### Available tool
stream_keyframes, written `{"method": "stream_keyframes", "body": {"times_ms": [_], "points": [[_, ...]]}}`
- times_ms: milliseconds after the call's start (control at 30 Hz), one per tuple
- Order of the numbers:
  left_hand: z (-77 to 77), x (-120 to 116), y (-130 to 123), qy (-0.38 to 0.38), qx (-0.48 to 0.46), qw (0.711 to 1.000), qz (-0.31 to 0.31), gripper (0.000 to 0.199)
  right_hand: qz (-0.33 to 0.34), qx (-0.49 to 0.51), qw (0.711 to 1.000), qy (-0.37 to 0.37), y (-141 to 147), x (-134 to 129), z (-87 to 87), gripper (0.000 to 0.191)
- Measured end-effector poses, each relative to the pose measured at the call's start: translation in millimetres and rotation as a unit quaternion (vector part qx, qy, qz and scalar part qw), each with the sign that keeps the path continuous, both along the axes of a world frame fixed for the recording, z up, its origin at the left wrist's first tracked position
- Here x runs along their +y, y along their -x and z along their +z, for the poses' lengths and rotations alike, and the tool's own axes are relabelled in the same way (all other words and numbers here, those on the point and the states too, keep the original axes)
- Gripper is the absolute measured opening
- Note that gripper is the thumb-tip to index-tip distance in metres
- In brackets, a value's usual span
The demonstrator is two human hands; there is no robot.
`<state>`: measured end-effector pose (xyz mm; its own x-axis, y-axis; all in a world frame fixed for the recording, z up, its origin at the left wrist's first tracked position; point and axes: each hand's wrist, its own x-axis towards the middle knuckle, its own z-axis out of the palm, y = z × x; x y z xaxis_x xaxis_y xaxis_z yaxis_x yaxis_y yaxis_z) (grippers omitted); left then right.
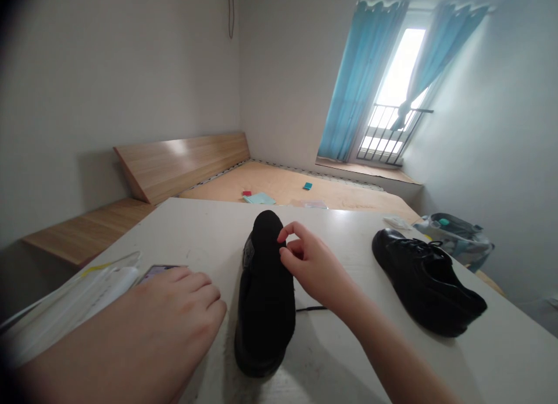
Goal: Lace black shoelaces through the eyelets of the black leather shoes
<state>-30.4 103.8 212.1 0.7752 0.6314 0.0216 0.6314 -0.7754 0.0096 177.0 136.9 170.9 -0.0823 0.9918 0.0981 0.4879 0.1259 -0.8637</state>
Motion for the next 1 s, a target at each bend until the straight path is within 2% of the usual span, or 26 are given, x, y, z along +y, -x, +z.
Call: {"method": "stream_keyframes", "body": {"times_ms": [100, 233, 300, 433, 500, 600, 700, 800, 867, 933, 967, 1000], "points": [[8.7, 4, -5, 0.023, 0.071, 0.997, 0.016, 0.023, 0.011, 0.01, 1.0, 0.025, 4, 3, -4.9, 0.014], [11.8, 6, -8, 0.06, 0.091, 0.994, 0.008, 0.029, -0.009, -0.026, 0.999, 0.034, -5, 3, -15.0, 0.03], [11.8, 5, -8, 0.065, 0.093, 0.993, 0.014, 0.027, -0.045, -0.066, 0.997, 0.014, -22, 2, -21.9, 0.045], [15.5, 0, -9, 0.071, 0.094, 0.993, 0.018, 0.028, -0.11, -0.174, 0.978, 0.005, -68, -1, -44.8, 0.062], [17.8, -2, -10, 0.077, 0.095, 0.992, 0.013, 0.03, -0.122, -0.198, 0.972, 0.006, -85, -3, -60.2, 0.057], [17.9, -3, -11, 0.073, 0.099, 0.992, 0.013, 0.033, -0.142, -0.199, 0.97, 0.001, -93, -4, -80.9, 0.029], [15.1, -2, -10, 0.075, 0.103, 0.992, 0.014, 0.033, -0.149, -0.159, 0.976, -0.003, -87, -2, -87.1, 0.028], [13.3, 0, -9, 0.087, 0.104, 0.991, 0.023, 0.029, -0.136, -0.074, 0.988, 0.015, -75, -1, -68.1, 0.037], [13.8, 1, -9, 0.102, 0.108, 0.989, 0.023, 0.028, -0.127, 0.007, 0.992, 0.022, -65, -3, -39.8, 0.043], [15.0, 1, -11, 0.121, 0.12, 0.985, 0.017, 0.028, -0.117, 0.104, 0.988, 0.004, -52, -7, -1.9, 0.04], [15.6, 0, -12, 0.127, 0.127, 0.984, 0.017, 0.028, -0.102, 0.262, 0.96, -0.007, -45, -10, 18.7, 0.032], [16.1, 0, -14, 0.131, 0.135, 0.982, 0.016, 0.029, -0.076, 0.387, 0.919, -0.012, -36, -12, 39.3, 0.027]]}}
